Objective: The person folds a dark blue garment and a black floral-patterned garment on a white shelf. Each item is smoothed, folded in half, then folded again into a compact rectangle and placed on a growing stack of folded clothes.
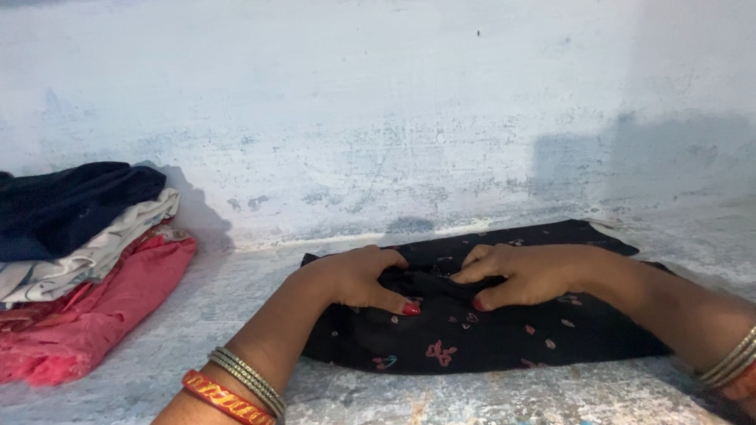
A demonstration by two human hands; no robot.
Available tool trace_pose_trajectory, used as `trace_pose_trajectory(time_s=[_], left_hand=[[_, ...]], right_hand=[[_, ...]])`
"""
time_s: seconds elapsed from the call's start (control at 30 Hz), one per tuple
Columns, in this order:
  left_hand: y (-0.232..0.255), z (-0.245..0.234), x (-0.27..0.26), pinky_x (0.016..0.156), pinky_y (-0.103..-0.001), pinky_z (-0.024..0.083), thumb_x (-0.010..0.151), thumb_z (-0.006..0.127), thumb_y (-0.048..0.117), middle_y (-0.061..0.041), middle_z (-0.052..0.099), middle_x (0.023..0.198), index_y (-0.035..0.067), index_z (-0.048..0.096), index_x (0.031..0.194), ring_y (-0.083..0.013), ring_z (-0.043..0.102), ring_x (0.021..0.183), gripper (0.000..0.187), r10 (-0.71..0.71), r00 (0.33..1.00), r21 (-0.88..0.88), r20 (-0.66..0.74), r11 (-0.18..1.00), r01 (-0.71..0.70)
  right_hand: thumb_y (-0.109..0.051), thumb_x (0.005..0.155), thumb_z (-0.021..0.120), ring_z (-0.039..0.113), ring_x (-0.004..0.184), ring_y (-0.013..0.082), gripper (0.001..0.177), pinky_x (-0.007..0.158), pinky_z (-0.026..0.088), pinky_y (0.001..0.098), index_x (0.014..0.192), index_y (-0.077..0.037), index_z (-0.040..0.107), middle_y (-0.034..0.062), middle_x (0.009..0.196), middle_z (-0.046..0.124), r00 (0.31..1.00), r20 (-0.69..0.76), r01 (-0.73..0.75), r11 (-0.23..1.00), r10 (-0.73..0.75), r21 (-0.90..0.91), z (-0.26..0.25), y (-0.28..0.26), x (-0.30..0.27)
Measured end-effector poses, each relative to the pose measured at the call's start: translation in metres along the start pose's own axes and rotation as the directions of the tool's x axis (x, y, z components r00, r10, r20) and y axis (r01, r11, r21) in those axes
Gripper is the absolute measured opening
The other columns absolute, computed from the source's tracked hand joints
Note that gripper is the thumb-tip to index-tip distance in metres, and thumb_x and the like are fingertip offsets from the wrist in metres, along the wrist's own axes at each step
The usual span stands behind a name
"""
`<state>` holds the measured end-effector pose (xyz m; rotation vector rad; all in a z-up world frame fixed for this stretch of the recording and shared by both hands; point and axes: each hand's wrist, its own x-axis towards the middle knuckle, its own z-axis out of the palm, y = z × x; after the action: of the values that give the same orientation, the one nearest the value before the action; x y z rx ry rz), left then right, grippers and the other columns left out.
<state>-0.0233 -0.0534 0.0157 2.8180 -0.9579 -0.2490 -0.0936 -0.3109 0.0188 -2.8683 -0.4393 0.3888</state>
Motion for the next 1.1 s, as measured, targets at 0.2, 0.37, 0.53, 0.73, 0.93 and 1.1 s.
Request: trace_pose_trajectory(time_s=[0.2, 0.37, 0.53, 0.73, 0.93, 1.1], left_hand=[[0.0, 0.0, -0.001, 0.108, -0.044, 0.047, 0.068, 0.076, 0.067, -0.013, 0.054, 0.146, 0.016, 0.046, 0.151, -0.0307, 0.054, 0.134, 0.102, 0.024, 1.0, 0.012, -0.012, 1.0, -0.024], [-0.006, 0.001, 0.002, 0.107, -0.044, 0.048, 0.063, 0.078, 0.067, -0.014, 0.057, 0.144, 0.015, 0.047, 0.15, -0.0314, 0.057, 0.132, 0.106, 0.016, 0.999, -0.009, -0.039, 1.0, -0.016], [-0.028, -0.004, 0.006, 0.108, -0.044, 0.045, 0.067, 0.079, 0.068, -0.014, 0.058, 0.143, 0.014, 0.051, 0.147, -0.0312, 0.055, 0.133, 0.101, -0.014, 0.999, -0.039, -0.053, 0.999, 0.012], [-0.055, -0.02, -0.001, 0.108, -0.043, 0.049, 0.077, 0.075, 0.067, -0.013, 0.065, 0.137, 0.012, 0.065, 0.135, -0.0303, 0.061, 0.13, 0.081, -0.255, 0.931, 0.062, -0.261, 0.958, 0.28], [-0.048, -0.025, -0.021, 0.102, -0.045, 0.051, 0.083, 0.074, 0.064, -0.004, 0.068, 0.134, 0.02, 0.069, 0.131, -0.0251, 0.063, 0.124, 0.065, -0.576, 0.777, 0.132, -0.255, 0.775, 0.618], [-0.046, -0.02, -0.022, 0.088, -0.041, 0.056, 0.083, 0.073, 0.063, -0.004, 0.079, 0.112, 0.014, 0.07, 0.125, -0.0206, 0.078, 0.087, 0.065, -0.58, 0.796, 0.088, -0.176, 0.796, 0.599]], right_hand=[[-0.048, 0.089, 0.067, 0.033, 0.152, 0.0276, 0.084, 0.121, 0.033, 0.0503, 0.162, -0.034, 0.028, 0.0012, 0.161, 0.037, 0.995, -0.034, -0.096, 0.994, 0.098, 0.061, -0.002, 0.001, -0.002], [-0.042, 0.084, 0.073, 0.031, 0.154, 0.0282, 0.086, 0.122, 0.031, 0.0522, 0.16, -0.04, 0.033, 0.0055, 0.162, 0.037, 0.981, -0.127, -0.111, 0.96, 0.148, 0.257, -0.006, -0.001, -0.004], [-0.042, 0.087, 0.071, 0.033, 0.152, 0.0268, 0.081, 0.121, 0.033, 0.0506, 0.159, -0.039, 0.036, 0.0063, 0.16, 0.04, 0.982, -0.112, -0.116, 0.95, 0.154, 0.289, -0.002, 0.001, 0.001], [-0.039, 0.091, 0.069, 0.058, 0.136, 0.0215, 0.054, 0.114, 0.044, 0.0422, 0.142, -0.024, 0.058, 0.0063, 0.145, 0.063, 0.978, -0.187, -0.036, 0.961, 0.09, 0.274, 0.006, 0.009, 0.016], [-0.035, 0.094, 0.068, 0.072, 0.117, 0.0242, 0.041, 0.101, 0.054, 0.0418, 0.13, -0.016, 0.071, 0.006, 0.125, 0.077, 0.947, -0.298, -0.033, 0.958, 0.121, 0.284, 0.012, 0.012, 0.028], [-0.032, 0.09, 0.068, 0.069, 0.117, 0.0167, 0.04, 0.101, 0.052, 0.0358, 0.126, -0.015, 0.071, 0.0042, 0.122, 0.076, 0.937, -0.345, 0.052, 0.958, 0.051, 0.282, 0.013, 0.017, 0.03]])
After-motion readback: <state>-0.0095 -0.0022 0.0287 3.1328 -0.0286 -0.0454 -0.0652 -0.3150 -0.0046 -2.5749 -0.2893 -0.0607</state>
